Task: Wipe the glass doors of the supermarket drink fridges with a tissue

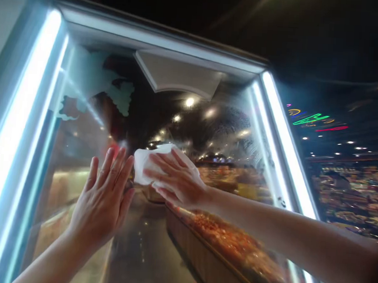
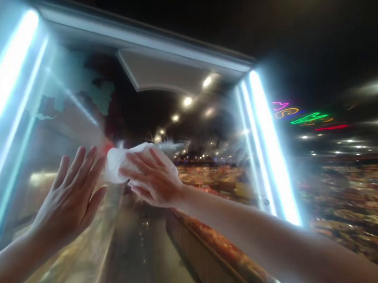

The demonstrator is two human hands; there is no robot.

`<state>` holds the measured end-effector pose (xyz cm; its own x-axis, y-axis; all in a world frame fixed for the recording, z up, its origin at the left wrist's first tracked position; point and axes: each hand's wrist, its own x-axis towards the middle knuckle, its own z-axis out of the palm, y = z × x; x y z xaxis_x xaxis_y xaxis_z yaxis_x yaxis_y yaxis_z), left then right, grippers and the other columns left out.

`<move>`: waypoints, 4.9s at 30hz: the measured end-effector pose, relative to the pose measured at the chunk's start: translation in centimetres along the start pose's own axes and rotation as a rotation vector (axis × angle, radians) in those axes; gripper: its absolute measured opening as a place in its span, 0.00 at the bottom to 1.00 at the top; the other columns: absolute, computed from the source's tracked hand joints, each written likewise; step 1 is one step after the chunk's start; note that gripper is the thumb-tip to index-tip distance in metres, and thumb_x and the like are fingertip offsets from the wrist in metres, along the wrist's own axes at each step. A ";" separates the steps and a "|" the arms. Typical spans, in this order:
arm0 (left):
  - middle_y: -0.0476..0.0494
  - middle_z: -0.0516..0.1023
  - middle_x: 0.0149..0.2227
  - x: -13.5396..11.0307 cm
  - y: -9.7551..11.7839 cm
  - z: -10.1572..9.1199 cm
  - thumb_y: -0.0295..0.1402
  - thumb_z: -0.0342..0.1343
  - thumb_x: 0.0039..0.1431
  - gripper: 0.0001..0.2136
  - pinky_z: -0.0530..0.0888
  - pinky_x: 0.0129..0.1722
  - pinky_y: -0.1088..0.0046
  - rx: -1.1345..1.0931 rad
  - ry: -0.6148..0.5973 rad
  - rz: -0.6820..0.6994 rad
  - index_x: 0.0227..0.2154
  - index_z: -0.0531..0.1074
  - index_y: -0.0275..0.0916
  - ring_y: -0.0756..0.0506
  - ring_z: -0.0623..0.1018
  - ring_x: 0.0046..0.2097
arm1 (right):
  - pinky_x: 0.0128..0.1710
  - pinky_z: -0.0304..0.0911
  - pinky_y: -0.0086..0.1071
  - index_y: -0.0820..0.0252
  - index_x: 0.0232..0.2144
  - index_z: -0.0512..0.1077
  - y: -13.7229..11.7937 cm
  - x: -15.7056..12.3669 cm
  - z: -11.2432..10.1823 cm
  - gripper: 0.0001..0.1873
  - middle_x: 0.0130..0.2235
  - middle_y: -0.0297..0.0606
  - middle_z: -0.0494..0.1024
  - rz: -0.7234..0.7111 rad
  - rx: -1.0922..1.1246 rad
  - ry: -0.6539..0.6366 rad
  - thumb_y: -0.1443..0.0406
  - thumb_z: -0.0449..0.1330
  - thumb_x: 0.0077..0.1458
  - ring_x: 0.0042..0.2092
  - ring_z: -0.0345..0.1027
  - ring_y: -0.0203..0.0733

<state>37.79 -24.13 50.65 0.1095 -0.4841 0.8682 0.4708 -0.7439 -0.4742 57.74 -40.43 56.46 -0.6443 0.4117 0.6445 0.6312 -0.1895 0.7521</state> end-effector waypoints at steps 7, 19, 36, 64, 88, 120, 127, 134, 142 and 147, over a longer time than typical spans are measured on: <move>0.30 0.50 0.74 3.3 0.8 2.8 0.37 0.47 0.70 0.35 0.50 0.72 0.41 0.043 0.040 0.015 0.74 0.38 0.36 0.34 0.46 0.75 | 0.73 0.43 0.59 0.55 0.64 0.66 3.5 -0.5 -0.6 0.22 0.72 0.41 0.58 0.100 -0.064 0.065 0.61 0.49 0.71 0.74 0.45 0.49; 0.30 0.50 0.74 9.8 5.3 7.6 0.41 0.44 0.71 0.31 0.48 0.72 0.41 0.030 0.027 0.047 0.72 0.48 0.30 0.34 0.47 0.75 | 0.72 0.48 0.59 0.47 0.67 0.61 9.8 -3.3 -1.5 0.25 0.70 0.36 0.62 0.346 -0.073 0.226 0.62 0.47 0.72 0.73 0.51 0.48; 0.32 0.50 0.74 13.0 9.1 9.6 0.43 0.39 0.72 0.30 0.45 0.73 0.42 0.065 -0.075 0.086 0.71 0.52 0.30 0.34 0.47 0.75 | 0.73 0.45 0.60 0.52 0.63 0.66 15.1 -11.4 -3.4 0.22 0.69 0.38 0.65 0.454 -0.033 0.233 0.63 0.44 0.72 0.74 0.46 0.50; 0.36 0.45 0.75 12.4 -6.2 0.7 0.47 0.34 0.71 0.31 0.44 0.71 0.37 0.114 -0.282 -0.135 0.72 0.51 0.39 0.31 0.43 0.75 | 0.74 0.36 0.62 0.50 0.68 0.62 9.4 9.0 -1.3 0.27 0.74 0.36 0.51 0.403 0.040 0.184 0.56 0.44 0.71 0.75 0.40 0.52; 0.57 0.36 0.76 6.3 -7.0 -2.3 0.48 0.34 0.70 0.32 0.35 0.75 0.48 -0.030 -0.263 -0.330 0.72 0.46 0.41 0.40 0.36 0.76 | 0.77 0.34 0.47 0.58 0.72 0.53 -4.4 13.2 0.5 0.31 0.75 0.30 0.49 0.414 0.004 0.085 0.60 0.39 0.70 0.76 0.38 0.45; 0.41 0.38 0.76 -4.1 -0.4 -1.4 0.37 0.43 0.71 0.31 0.44 0.73 0.36 -0.042 -0.179 -0.399 0.73 0.41 0.46 0.36 0.37 0.75 | 0.75 0.40 0.54 0.52 0.73 0.47 -13.9 4.9 4.3 0.32 0.74 0.35 0.50 0.639 0.057 0.199 0.65 0.45 0.70 0.75 0.38 0.45; 0.41 0.35 0.76 -6.1 0.9 -1.4 0.35 0.45 0.71 0.34 0.44 0.72 0.35 -0.015 -0.190 -0.410 0.73 0.36 0.48 0.35 0.36 0.75 | 0.76 0.37 0.55 0.58 0.73 0.49 -14.9 4.0 4.7 0.32 0.74 0.38 0.49 0.637 0.059 0.189 0.65 0.46 0.69 0.76 0.37 0.47; 0.44 0.34 0.76 -7.0 1.4 -1.9 0.35 0.46 0.70 0.36 0.45 0.71 0.30 -0.016 -0.194 -0.408 0.73 0.31 0.52 0.32 0.38 0.75 | 0.75 0.43 0.58 0.49 0.74 0.37 -16.7 1.7 4.7 0.39 0.74 0.33 0.49 0.704 0.059 0.203 0.64 0.48 0.68 0.75 0.39 0.48; 0.46 0.32 0.76 -7.8 6.8 -0.6 0.33 0.45 0.70 0.37 0.43 0.68 0.23 -0.047 -0.178 -0.500 0.73 0.30 0.54 0.31 0.35 0.75 | 0.75 0.44 0.57 0.51 0.74 0.41 -17.7 -1.3 4.6 0.38 0.73 0.32 0.49 0.685 0.069 0.156 0.64 0.49 0.68 0.75 0.39 0.49; 0.47 0.30 0.76 -8.1 5.9 -1.4 0.35 0.43 0.70 0.35 0.39 0.70 0.28 0.002 -0.202 -0.531 0.73 0.34 0.52 0.32 0.34 0.75 | 0.75 0.41 0.58 0.49 0.74 0.37 -15.5 -3.2 3.5 0.39 0.73 0.32 0.48 0.729 0.045 0.171 0.63 0.49 0.68 0.75 0.37 0.48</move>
<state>38.49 -25.24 40.60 0.0226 0.0541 0.9983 0.5083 -0.8605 0.0351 51.48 -35.69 42.24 -0.1120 0.0513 0.9924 0.9384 -0.3230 0.1227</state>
